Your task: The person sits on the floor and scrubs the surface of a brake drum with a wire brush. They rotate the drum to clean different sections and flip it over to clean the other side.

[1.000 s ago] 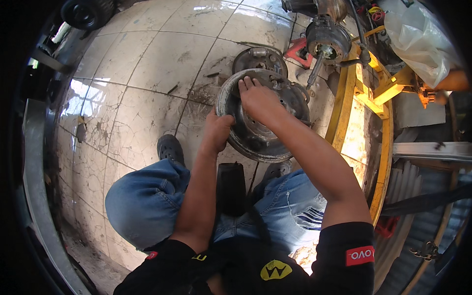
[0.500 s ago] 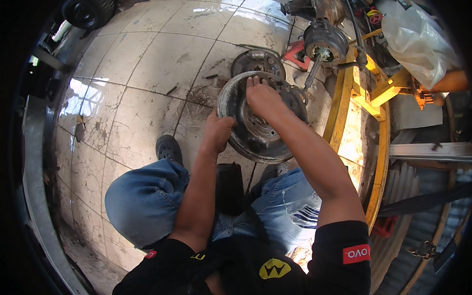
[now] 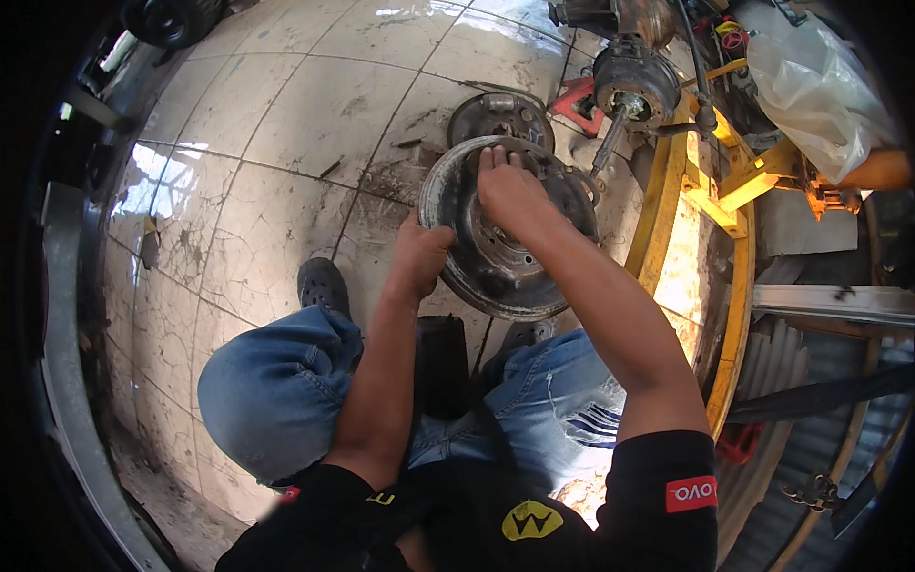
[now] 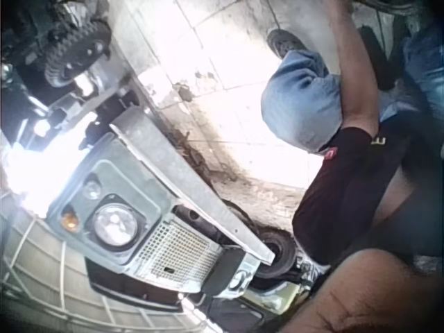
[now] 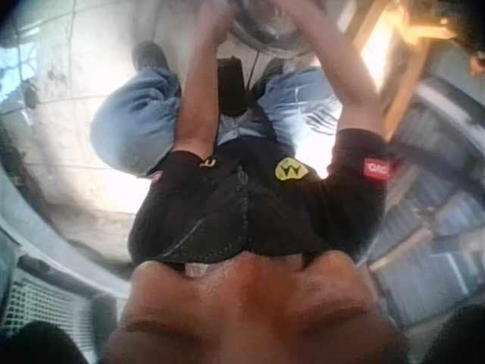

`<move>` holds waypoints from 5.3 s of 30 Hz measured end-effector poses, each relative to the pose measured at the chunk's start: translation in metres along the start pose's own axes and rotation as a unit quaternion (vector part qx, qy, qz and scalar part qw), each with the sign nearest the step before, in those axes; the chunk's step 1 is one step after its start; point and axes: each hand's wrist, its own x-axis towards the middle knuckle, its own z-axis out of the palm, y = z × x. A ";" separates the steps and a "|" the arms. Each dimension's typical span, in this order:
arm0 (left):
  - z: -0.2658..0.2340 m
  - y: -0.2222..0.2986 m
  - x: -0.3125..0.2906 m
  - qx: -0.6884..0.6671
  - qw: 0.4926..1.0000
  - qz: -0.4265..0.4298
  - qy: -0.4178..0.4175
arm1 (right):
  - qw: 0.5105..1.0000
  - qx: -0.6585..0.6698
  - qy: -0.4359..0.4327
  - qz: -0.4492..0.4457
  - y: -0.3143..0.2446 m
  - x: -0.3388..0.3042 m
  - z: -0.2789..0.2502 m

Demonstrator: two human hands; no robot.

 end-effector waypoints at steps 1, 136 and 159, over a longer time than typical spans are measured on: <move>0.001 -0.002 -0.001 -0.008 1.000 0.005 -0.003 | 0.999 0.000 0.011 -0.032 -0.004 -0.002 0.003; -0.002 0.002 0.008 0.094 0.995 -0.022 -0.010 | 0.991 0.023 -0.088 -0.099 0.031 -0.021 -0.006; 0.001 -0.004 0.010 0.023 0.999 -0.019 -0.031 | 0.995 -0.029 -0.053 -0.073 0.019 -0.022 -0.008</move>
